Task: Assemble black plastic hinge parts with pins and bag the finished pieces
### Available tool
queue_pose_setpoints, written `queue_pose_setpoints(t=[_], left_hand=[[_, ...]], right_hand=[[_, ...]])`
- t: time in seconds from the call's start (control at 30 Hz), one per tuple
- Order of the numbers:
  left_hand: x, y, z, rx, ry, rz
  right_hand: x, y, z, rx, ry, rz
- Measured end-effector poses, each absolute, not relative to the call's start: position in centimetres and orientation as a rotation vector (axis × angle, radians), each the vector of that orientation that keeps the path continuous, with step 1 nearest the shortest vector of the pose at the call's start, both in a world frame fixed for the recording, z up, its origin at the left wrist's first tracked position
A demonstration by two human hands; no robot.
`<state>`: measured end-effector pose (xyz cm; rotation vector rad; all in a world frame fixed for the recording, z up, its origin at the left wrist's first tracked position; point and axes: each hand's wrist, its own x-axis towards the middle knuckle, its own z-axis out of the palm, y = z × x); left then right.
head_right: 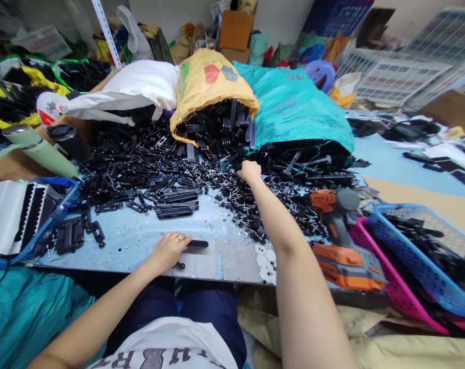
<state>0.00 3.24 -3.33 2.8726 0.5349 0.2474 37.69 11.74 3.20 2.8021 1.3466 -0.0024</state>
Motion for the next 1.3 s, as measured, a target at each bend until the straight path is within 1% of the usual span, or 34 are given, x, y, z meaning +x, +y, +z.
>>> queue_pose_setpoints(t=[0.1, 0.17, 0.23, 0.3, 0.37, 0.4, 0.47, 0.6, 0.83, 1.1, 1.2, 1.3], left_hand=[[-1.1, 3.3, -3.3, 2.879, 0.602, 0.215], [-1.6, 3.3, -3.3, 2.857, 0.666, 0.168], [-1.5, 3.3, -3.3, 2.817, 0.7, 0.145], [-0.8, 3.3, -3.3, 2.775, 0.672, 0.145], [0.1, 3.3, -3.2, 2.74, 0.606, 0.133], [0.5, 3.3, -3.1, 2.727, 0.576, 0.115], [1.2, 3.3, -2.7, 2.714, 0.544, 0.073], [1.7, 2.9, -1.9, 2.714, 0.573, 0.04], [0.8, 2.4, -2.4, 2.692, 0.546, 0.207], [0.2, 2.6, -3.6, 2.735, 0.392, 0.391], [0.6, 2.1, -3.6, 2.727, 0.437, 0.376], [0.9, 1.8, -3.4, 2.718, 0.42, 0.338]], right_hand=[[37.3, 6.6, 4.5, 2.754, 1.548, 0.066], [35.8, 2.7, 4.8, 2.713, 1.805, 0.018], [33.3, -1.3, 4.6, 2.553, 2.118, -0.174], [30.2, -4.9, 3.8, 2.222, 2.398, -0.424], [27.1, -7.7, 2.8, 1.891, 2.546, -0.604], [25.8, -8.7, 2.3, 1.798, 2.562, -0.629], [24.0, -10.0, 1.2, 1.766, 2.528, -0.569], [22.6, -10.3, 0.4, 1.867, 2.419, -0.367], [21.0, -10.9, 2.5, 1.911, 2.327, -0.095], [20.4, -10.7, 4.5, 1.896, 2.313, -0.098], [21.4, -10.3, 3.6, 1.865, 2.401, -0.069], [22.7, -10.1, 1.2, 1.88, 2.494, -0.04]])
